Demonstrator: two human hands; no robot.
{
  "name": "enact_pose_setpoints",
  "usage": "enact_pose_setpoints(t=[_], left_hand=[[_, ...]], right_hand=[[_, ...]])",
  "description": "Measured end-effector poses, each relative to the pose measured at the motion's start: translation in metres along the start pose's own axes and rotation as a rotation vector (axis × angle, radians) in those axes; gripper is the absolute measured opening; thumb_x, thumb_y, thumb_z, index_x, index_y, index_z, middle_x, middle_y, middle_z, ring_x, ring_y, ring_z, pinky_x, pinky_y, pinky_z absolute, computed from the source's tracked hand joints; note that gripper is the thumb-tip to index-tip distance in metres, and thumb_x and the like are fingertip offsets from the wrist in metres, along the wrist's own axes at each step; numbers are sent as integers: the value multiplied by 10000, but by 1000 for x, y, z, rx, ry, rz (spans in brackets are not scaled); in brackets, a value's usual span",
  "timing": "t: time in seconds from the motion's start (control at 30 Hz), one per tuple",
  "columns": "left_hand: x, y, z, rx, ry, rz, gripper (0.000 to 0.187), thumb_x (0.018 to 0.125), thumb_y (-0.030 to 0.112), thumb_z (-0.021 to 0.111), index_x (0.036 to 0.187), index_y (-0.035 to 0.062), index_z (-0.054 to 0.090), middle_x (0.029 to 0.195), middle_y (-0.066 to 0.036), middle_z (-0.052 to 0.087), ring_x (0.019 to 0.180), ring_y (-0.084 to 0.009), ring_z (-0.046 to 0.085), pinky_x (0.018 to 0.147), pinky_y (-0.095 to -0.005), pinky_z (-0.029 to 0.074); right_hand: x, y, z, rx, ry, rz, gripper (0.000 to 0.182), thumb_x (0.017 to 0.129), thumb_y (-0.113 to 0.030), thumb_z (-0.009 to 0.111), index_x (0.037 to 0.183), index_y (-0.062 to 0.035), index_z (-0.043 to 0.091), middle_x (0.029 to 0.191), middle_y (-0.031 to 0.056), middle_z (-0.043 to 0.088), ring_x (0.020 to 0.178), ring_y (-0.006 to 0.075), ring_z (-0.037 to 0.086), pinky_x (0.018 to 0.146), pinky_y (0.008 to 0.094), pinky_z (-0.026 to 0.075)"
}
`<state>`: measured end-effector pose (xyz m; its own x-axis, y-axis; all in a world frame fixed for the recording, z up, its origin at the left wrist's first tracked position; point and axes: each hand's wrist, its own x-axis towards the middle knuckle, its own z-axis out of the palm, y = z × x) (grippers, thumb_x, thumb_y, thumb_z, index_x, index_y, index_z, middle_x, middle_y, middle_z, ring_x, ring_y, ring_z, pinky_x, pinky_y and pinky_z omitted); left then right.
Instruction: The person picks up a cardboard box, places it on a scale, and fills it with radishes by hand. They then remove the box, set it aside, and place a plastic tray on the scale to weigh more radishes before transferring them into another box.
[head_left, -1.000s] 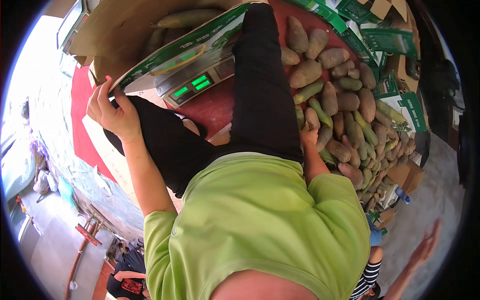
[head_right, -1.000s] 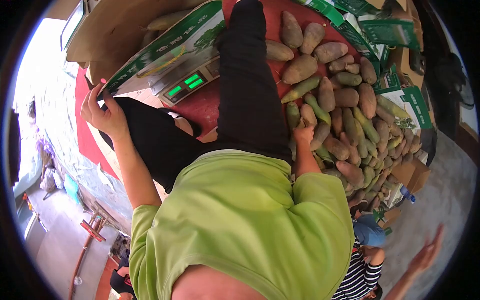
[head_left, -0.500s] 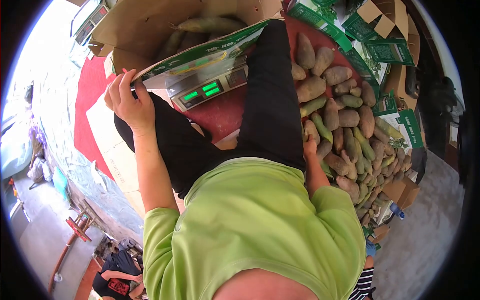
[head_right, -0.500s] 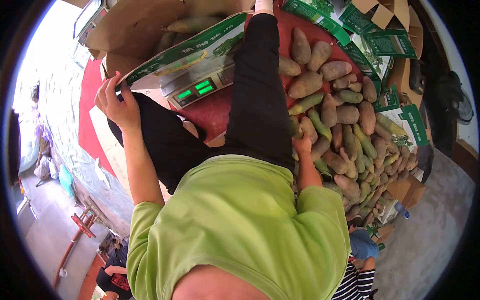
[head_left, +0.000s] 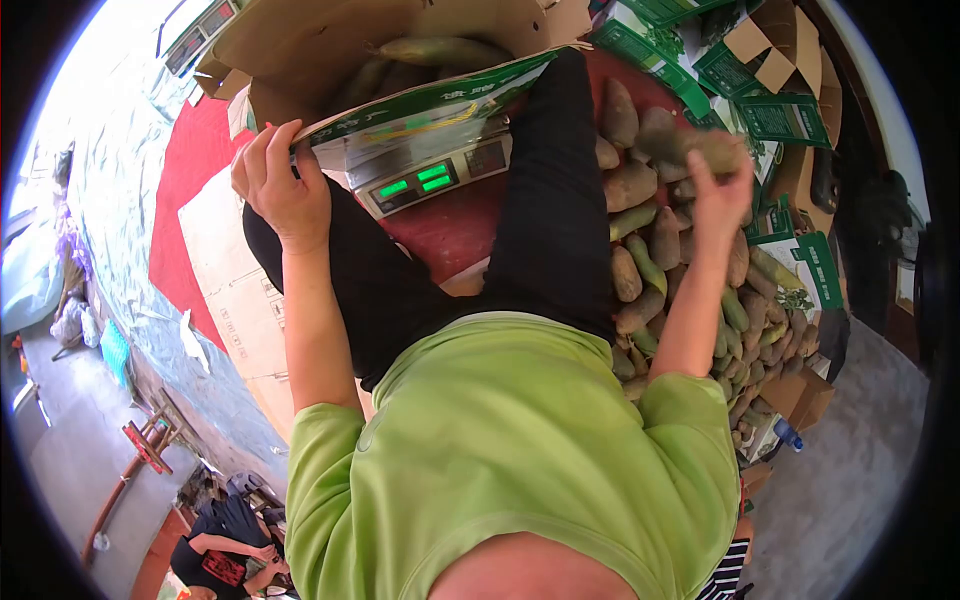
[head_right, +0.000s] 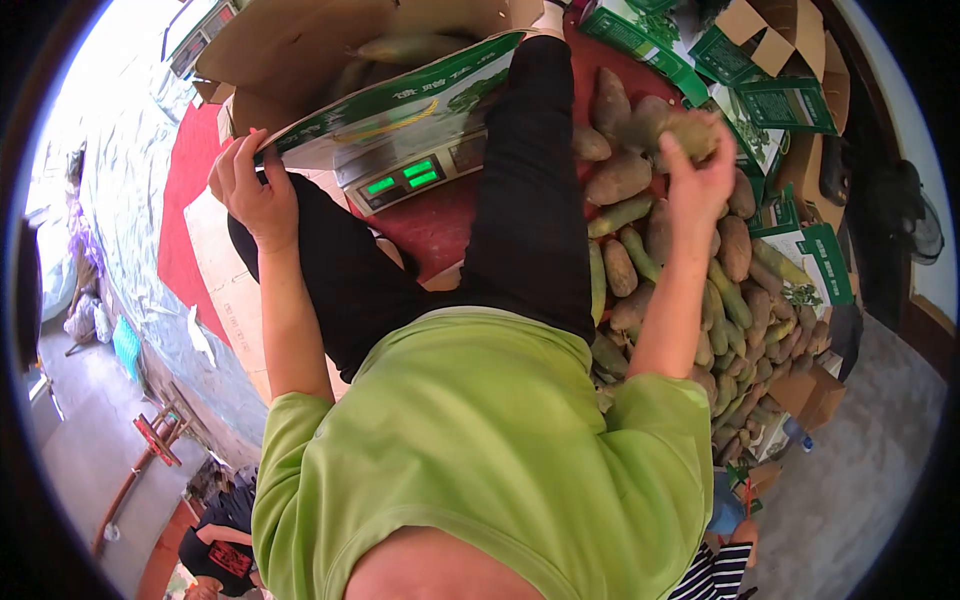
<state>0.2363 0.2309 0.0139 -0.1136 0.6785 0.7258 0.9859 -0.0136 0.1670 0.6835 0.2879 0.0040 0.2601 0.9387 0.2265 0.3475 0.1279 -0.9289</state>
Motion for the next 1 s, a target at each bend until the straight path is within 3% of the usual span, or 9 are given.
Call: enact_pose_setpoints(t=[0.17, 0.3, 0.37, 0.47, 0.5, 0.63, 0.67, 0.9, 1.0], left_hand=[[0, 1, -1, 4, 3, 1, 235, 764, 29, 666, 985, 107, 657, 957, -36, 640, 947, -224, 578, 879, -348, 378], [-1, 1, -1, 15, -1, 7, 229, 769, 35, 666, 985, 111, 657, 961, -35, 640, 951, -224, 578, 881, -348, 378], [-1, 0, -1, 25, -7, 7, 227, 771, 40, 666, 985, 115, 657, 961, -33, 642, 955, -223, 580, 884, -347, 377], [-4, -3, 2, -6, -10, -20, 234, 748, 65, 665, 965, 150, 673, 990, -39, 631, 973, -247, 553, 889, -372, 376], [-3, -3, 1, -10, -12, -19, 234, 748, 65, 665, 965, 150, 673, 990, -39, 631, 973, -247, 553, 889, -372, 376], [-2, 0, -2, 40, -17, 21, 244, 756, 35, 674, 984, 123, 660, 963, -33, 648, 951, -226, 584, 877, -350, 392], [-2, 0, -2, 36, -17, 23, 246, 754, 34, 674, 983, 121, 660, 962, -35, 648, 952, -228, 584, 880, -351, 393], [-2, -2, 2, 6, -15, 41, 252, 744, 39, 668, 976, 136, 673, 983, -29, 656, 977, -238, 577, 897, -375, 392], [-5, -4, 4, 3, -7, 66, 231, 767, 37, 681, 983, 117, 673, 976, -32, 662, 962, -234, 590, 871, -369, 405]], right_hand=[[46, -106, 48, 379, 33, -427, 365, 809, 18, 687, 1149, 13, 555, 1124, 96, 625, 1035, 169, 589, 928, 293, 467], [61, -136, 101, 640, -201, -422, 324, 827, 45, 656, 1134, 11, 560, 1070, 98, 631, 1032, 166, 589, 881, 285, 484], [42, -175, 146, 731, -247, -262, 484, 765, 22, 716, 1188, -57, 493, 1039, 64, 589, 957, 154, 575, 832, 261, 477], [45, -150, 182, 675, -526, -112, 386, 821, 3, 666, 1167, -15, 496, 1097, 79, 576, 996, 145, 555, 852, 268, 463], [48, -142, 190, 590, -527, -284, 390, 827, -6, 663, 1178, -12, 494, 1118, 86, 579, 1040, 159, 550, 894, 272, 446], [43, -90, 147, 472, -424, -114, 406, 850, -35, 648, 1221, -29, 484, 1179, 101, 560, 1156, 184, 508, 972, 309, 410], [43, -71, 133, 516, -330, -183, 287, 856, -14, 651, 1131, 2, 569, 1081, 78, 634, 1022, 146, 591, 870, 275, 478], [-15, 88, 22, 139, -110, 254, 205, 873, -69, 637, 1078, -62, 621, 927, -25, 619, 790, 64, 536, 687, 221, 435], [-66, 147, -15, -86, -58, 448, 172, 836, -53, 660, 1007, -44, 640, 870, 8, 638, 760, 96, 566, 675, 253, 465]])
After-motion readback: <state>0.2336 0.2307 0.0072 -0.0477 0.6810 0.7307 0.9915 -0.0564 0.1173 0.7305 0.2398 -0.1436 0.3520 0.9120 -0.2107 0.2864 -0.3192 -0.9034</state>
